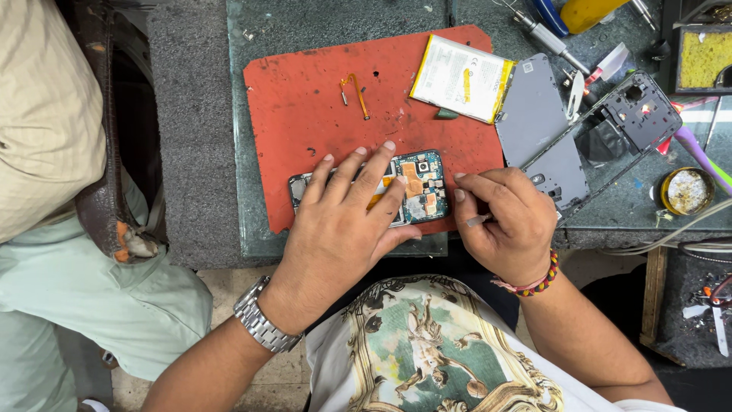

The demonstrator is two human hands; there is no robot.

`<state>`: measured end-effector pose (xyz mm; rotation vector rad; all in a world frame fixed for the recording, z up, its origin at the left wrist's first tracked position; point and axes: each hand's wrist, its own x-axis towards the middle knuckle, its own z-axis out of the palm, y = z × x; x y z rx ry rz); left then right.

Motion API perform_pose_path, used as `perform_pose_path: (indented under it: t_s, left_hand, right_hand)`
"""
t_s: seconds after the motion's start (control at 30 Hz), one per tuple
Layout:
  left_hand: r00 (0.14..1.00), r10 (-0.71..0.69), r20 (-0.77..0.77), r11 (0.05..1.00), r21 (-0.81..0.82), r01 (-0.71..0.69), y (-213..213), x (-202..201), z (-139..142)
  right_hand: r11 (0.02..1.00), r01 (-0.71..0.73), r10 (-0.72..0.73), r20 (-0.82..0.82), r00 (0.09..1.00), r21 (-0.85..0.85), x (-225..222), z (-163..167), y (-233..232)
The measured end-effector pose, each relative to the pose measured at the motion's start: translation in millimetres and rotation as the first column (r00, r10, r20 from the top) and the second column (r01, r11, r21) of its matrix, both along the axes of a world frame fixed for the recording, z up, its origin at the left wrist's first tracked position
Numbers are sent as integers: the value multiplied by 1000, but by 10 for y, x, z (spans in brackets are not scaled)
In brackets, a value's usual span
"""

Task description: The person disassembles a smartphone by removing the back cover, battery, and internal components. They use a metal prying tool to detach the motherboard and other parts, placing them on the workbench.

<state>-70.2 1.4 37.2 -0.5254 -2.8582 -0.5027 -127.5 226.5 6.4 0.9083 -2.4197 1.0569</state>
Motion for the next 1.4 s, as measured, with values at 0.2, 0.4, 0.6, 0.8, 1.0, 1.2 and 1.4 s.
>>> perform_pose_path:
  t_s: [0.2,0.4,0.6,0.8,1.0,1.2,1.4]
  left_hand:
    - [999,-27,27,999,-16,28,-30,-19,44]
    - [999,-11,43,992,129,5,-90,-13,-28]
    - [999,19,27,978,207,-24,-94,9,-153]
    - [999,20,37,988,153,-25,-84,5,-161]
    - [1000,17,24,993,118,-20,-44,60,-169]
    - [997,39,-65,986,163,-28,-25,111,-272]
    - [992,7,-124,983,183,16,-63,173,-288]
  right_hand:
    - [1000,8,-8,-1,1000,11,12,4,0]
    - [1000,24,-24,-19,1000,12,12,-7,-18]
    - [999,26,-25,-30,999,22,20,-19,-3]
    - [999,23,-23,-21,1000,22,14,-8,-9]
    - [999,25,-24,-24,999,33,19,-16,-6]
    - [999,31,-30,-29,999,31,32,-14,-4]
    - [999,24,-23,-43,999,34,14,-25,-10]
